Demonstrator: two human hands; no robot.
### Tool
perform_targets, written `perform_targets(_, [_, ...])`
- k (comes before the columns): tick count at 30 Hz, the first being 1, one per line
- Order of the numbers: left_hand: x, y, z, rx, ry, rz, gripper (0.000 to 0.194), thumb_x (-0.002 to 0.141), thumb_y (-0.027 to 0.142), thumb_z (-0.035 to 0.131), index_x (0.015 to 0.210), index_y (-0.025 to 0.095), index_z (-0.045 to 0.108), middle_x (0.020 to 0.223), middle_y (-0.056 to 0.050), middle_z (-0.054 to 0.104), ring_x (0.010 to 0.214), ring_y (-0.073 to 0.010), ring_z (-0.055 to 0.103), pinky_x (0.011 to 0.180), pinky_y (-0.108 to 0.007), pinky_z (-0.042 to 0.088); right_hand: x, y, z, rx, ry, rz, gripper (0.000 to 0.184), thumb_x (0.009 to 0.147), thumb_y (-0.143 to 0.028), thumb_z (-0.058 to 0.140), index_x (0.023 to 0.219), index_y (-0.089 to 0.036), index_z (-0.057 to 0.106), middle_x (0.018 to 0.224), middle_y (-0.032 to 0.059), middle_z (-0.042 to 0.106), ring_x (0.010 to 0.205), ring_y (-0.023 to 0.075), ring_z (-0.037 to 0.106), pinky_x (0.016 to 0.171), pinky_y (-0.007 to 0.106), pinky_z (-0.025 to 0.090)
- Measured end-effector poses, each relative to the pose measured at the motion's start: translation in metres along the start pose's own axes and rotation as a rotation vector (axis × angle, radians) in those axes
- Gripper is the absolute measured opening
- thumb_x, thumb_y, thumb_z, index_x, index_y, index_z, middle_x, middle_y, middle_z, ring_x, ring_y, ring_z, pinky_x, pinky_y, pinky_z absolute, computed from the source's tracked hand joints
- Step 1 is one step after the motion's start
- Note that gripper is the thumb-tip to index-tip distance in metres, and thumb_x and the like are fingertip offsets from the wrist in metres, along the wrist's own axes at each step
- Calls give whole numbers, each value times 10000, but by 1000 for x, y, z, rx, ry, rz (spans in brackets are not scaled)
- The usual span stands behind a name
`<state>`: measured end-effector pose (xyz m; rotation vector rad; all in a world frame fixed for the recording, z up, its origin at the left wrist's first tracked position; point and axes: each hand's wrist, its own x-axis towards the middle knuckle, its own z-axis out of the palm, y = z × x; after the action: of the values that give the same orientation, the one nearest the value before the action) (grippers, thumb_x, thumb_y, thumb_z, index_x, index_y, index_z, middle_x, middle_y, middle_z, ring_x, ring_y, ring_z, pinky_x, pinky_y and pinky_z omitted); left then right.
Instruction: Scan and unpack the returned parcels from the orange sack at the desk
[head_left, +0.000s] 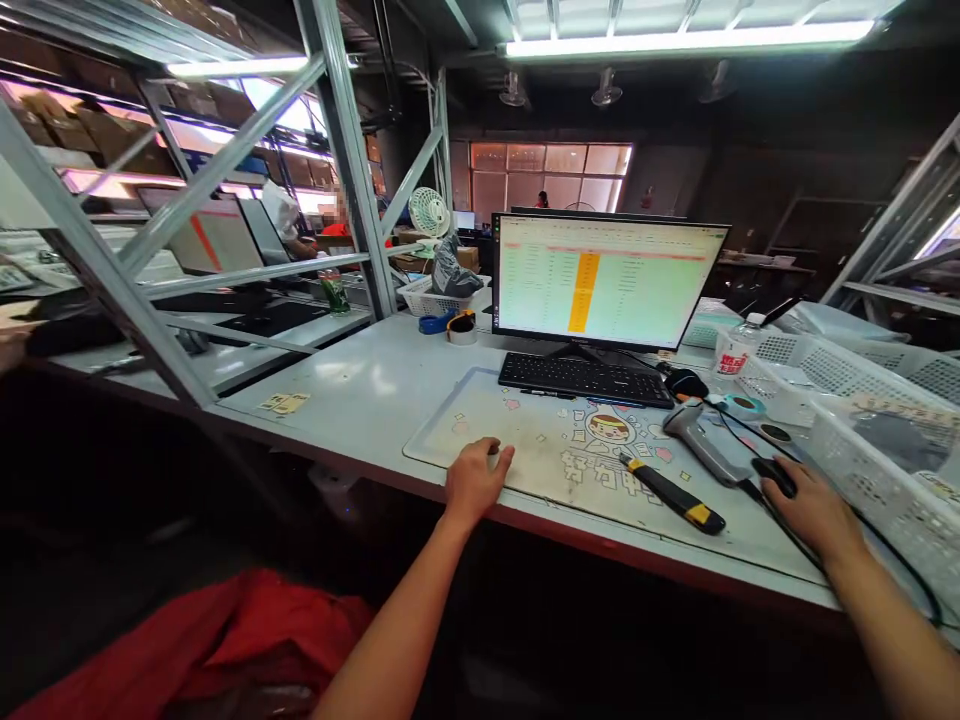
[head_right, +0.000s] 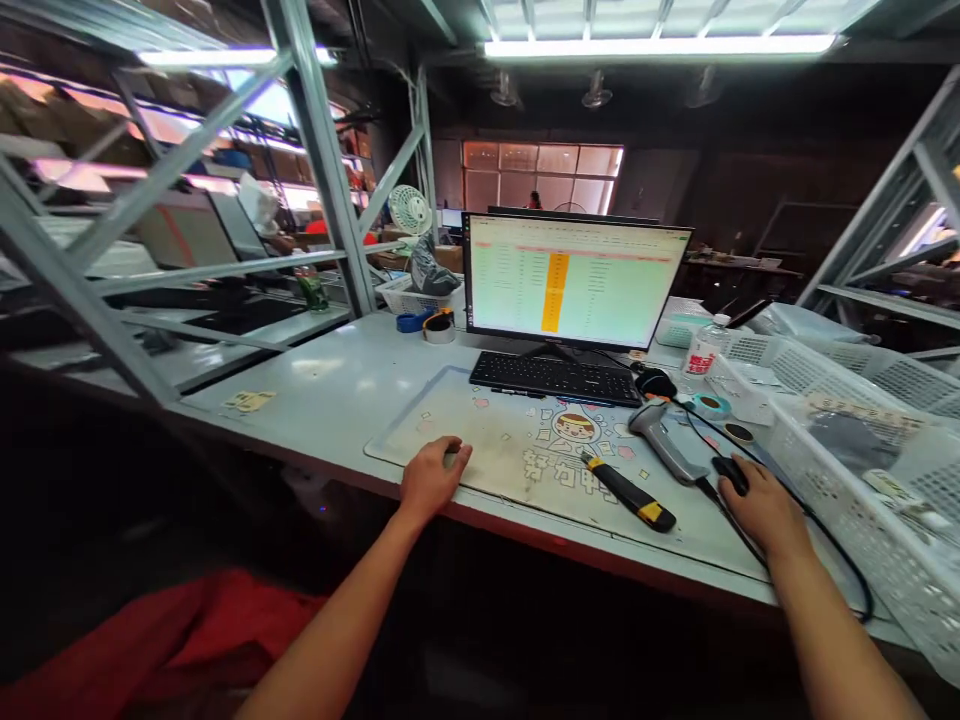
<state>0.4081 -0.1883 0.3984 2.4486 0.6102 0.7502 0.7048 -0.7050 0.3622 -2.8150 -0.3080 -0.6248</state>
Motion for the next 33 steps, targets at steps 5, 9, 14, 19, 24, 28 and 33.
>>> perform_targets(5, [-2,1,0,2,13,-17,296,1066,449,580,1184,227,736,1180,-71,787,1156,-288,715,932,-391,543,3,1,3,-14,-5,-5,805,991,-652,257,1516,-130,573,1495,222,614,1326,400,614,1083,497,494])
perform_targets(9, [-2,2,-2,-4,-2,-20,290,1067,445,579,1178,231,740,1194,-66,784,1160,-289,710,934,-393,540,2,-4,-3,-10,-16,24,773,961,-642,288,1467,-140,588,1418,225,658,1292,386,636,1038,484,514])
perform_targets(14, [-2,2,-3,-7,-1,-14,275,1064,419,586,1182,222,737,1205,-65,783,1177,-286,707,952,-393,538,1,-7,-4,-19,-27,41,756,947,-633,301,1470,-156,567,1458,199,640,1301,374,629,1065,468,499])
perform_targets(19, [-2,2,-2,-10,11,-10,255,1060,402,593,1162,221,740,1191,-73,786,1162,-276,714,951,-382,542,2,-3,1,-11,-17,52,760,952,-645,279,1464,-158,560,1474,199,630,1333,373,617,1114,461,482])
perform_targets(24, [-3,0,-2,-33,17,6,231,1051,382,598,1154,233,741,1202,-70,786,1161,-267,716,978,-380,546,7,11,12,35,-11,33,768,919,-697,307,1451,-196,543,1455,229,627,1332,431,617,1158,521,465])
perform_targets(28, [-3,-2,-2,-31,-4,10,231,1040,364,593,1155,229,741,1229,-76,782,1178,-276,713,1017,-404,550,7,14,18,138,26,-15,764,885,-742,363,1474,-283,523,1396,254,632,1317,477,603,1170,566,447])
perform_targets(33, [-2,-11,1,-35,7,51,259,1023,371,576,1163,230,742,1220,-81,782,1173,-277,717,1030,-419,569,8,17,31,277,119,-63,816,853,-746,409,1609,-438,395,1251,223,648,1235,507,615,1144,625,461])
